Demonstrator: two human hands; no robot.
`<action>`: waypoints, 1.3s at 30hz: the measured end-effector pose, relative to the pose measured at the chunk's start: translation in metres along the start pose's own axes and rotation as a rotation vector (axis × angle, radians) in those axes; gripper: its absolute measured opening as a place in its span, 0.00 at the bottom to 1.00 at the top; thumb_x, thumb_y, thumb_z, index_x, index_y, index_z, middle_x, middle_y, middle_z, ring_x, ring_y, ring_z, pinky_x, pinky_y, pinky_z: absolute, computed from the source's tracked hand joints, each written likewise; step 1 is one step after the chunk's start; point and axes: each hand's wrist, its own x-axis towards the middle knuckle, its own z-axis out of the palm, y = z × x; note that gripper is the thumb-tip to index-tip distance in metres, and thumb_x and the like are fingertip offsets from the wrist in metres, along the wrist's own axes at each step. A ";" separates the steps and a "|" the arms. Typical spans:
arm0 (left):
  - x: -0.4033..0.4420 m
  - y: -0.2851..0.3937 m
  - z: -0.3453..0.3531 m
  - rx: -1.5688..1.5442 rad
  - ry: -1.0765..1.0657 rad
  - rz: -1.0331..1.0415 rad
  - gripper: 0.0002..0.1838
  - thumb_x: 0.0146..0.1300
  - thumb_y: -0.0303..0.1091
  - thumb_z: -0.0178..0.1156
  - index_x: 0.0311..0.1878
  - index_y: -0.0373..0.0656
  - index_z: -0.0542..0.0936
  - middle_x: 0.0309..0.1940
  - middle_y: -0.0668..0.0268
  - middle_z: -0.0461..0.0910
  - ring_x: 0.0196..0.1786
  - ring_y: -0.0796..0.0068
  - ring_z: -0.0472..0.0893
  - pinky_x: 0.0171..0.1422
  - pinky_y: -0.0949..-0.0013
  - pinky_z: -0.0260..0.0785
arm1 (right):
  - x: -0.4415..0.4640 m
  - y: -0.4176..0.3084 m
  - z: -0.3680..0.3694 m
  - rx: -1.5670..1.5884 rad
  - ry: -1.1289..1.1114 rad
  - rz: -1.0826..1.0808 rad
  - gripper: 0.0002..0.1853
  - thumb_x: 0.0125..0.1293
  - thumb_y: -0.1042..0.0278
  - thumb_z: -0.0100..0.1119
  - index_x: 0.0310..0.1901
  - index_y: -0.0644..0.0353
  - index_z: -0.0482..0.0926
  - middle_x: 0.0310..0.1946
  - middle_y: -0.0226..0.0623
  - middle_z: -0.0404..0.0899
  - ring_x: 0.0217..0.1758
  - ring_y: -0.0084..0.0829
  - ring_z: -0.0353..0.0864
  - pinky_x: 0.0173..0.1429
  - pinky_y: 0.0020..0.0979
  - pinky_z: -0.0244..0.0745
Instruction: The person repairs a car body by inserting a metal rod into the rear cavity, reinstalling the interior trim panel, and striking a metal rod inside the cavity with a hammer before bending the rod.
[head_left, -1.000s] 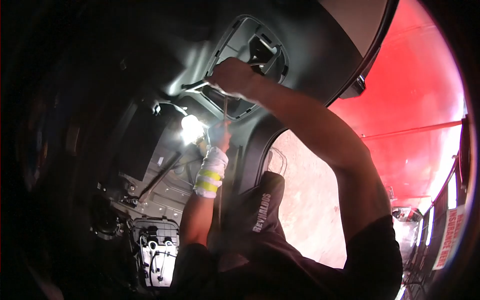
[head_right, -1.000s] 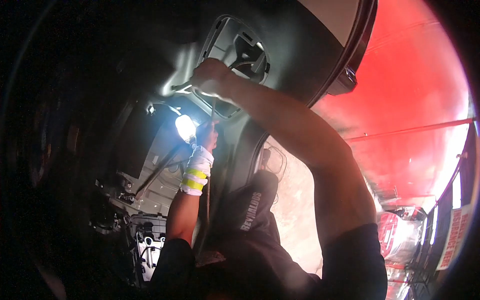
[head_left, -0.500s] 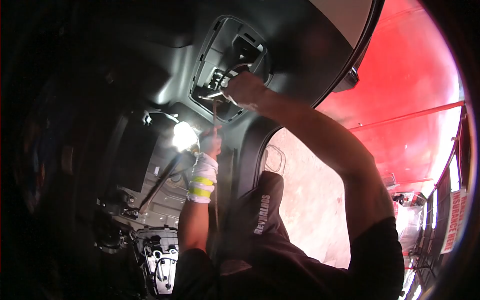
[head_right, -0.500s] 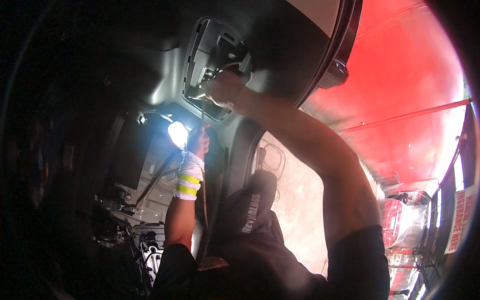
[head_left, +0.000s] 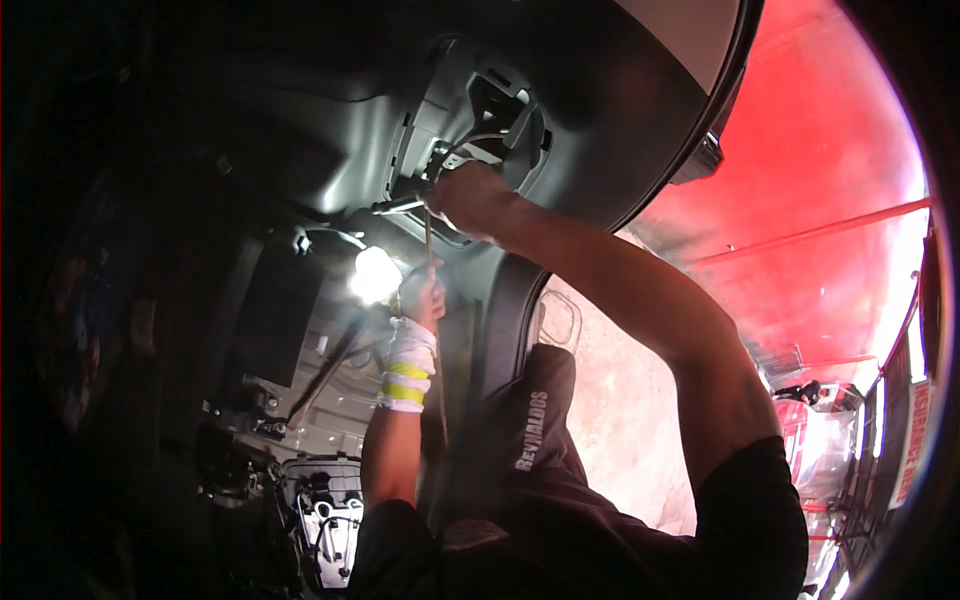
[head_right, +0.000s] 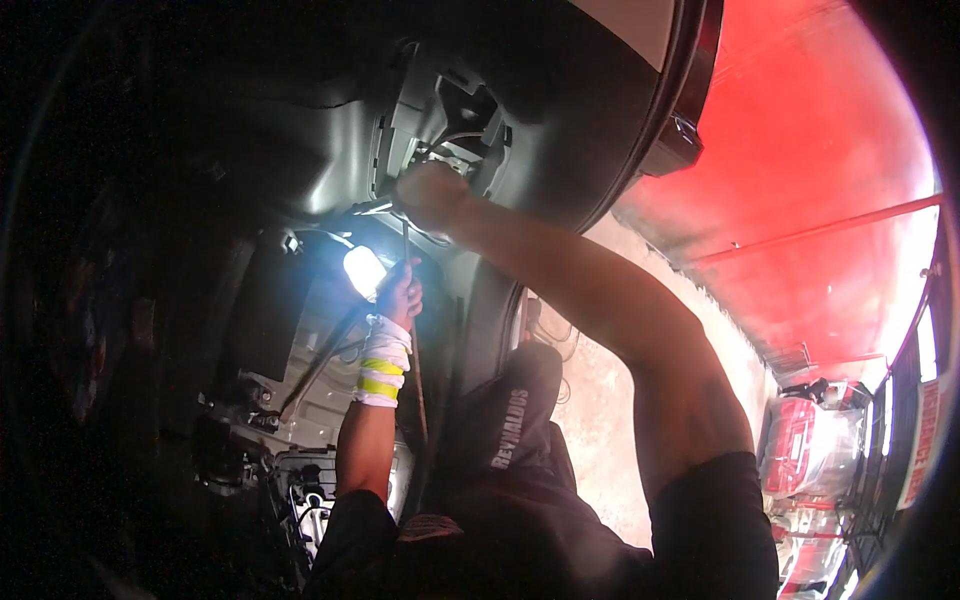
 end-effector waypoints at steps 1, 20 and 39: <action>-0.002 -0.002 0.005 0.019 0.043 0.004 0.16 0.74 0.46 0.56 0.57 0.49 0.76 0.18 0.79 0.61 0.15 0.87 0.55 0.17 0.79 0.46 | -0.007 -0.002 -0.011 -0.103 -0.062 -0.037 0.12 0.69 0.64 0.51 0.47 0.47 0.85 0.38 0.37 0.85 0.44 0.39 0.87 0.46 0.43 0.82; 0.025 -0.026 -0.003 1.025 0.408 0.667 0.13 0.72 0.34 0.49 0.48 0.42 0.82 0.41 0.55 0.84 0.42 0.54 0.82 0.50 0.56 0.73 | 0.033 0.014 -0.041 -0.542 -0.197 -0.149 0.10 0.62 0.63 0.60 0.43 0.48 0.88 0.41 0.33 0.88 0.45 0.37 0.88 0.46 0.43 0.83; -0.007 0.011 0.041 1.253 0.478 0.420 0.14 0.74 0.37 0.49 0.44 0.38 0.81 0.40 0.50 0.83 0.43 0.46 0.81 0.47 0.53 0.73 | 0.032 0.031 -0.049 -0.552 -0.298 -0.171 0.15 0.63 0.55 0.61 0.47 0.53 0.84 0.43 0.40 0.84 0.48 0.41 0.86 0.52 0.44 0.81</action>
